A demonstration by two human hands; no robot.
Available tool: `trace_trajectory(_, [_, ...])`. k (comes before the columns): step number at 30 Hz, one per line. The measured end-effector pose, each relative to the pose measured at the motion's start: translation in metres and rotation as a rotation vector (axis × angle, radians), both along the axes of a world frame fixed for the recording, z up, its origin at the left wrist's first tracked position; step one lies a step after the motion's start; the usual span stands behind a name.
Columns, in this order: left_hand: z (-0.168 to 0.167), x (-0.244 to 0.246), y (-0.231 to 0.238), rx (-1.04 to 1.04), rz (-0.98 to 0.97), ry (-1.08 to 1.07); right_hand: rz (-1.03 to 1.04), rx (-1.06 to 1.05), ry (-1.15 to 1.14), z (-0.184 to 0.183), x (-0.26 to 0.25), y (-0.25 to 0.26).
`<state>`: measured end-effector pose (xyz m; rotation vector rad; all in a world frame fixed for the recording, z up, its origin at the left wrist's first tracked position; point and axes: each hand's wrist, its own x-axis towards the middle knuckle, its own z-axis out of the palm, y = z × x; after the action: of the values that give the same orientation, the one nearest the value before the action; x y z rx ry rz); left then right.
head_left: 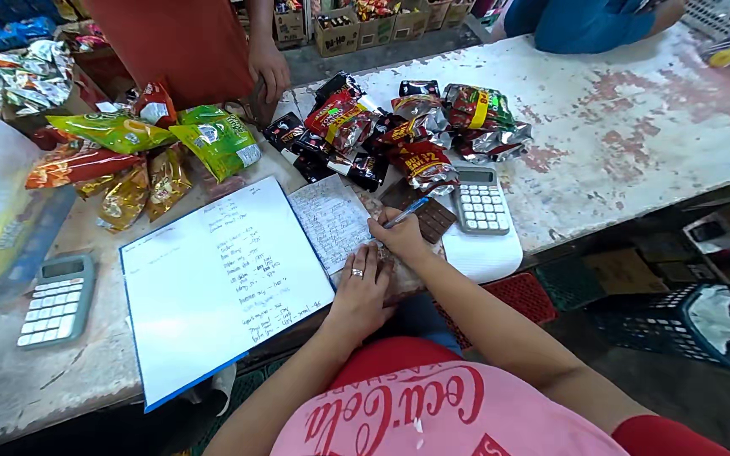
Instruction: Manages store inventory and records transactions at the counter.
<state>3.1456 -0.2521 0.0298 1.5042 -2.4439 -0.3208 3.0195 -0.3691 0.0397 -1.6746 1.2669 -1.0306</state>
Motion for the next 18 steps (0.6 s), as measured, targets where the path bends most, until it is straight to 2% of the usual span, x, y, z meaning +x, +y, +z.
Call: trace_trajectory(18, [-0.0022, 0.0003, 0.0007, -0.022, 0.005, -0.016, -0.005, 0.057, 0.054, 0.0041, -0.0015, -0.0027])
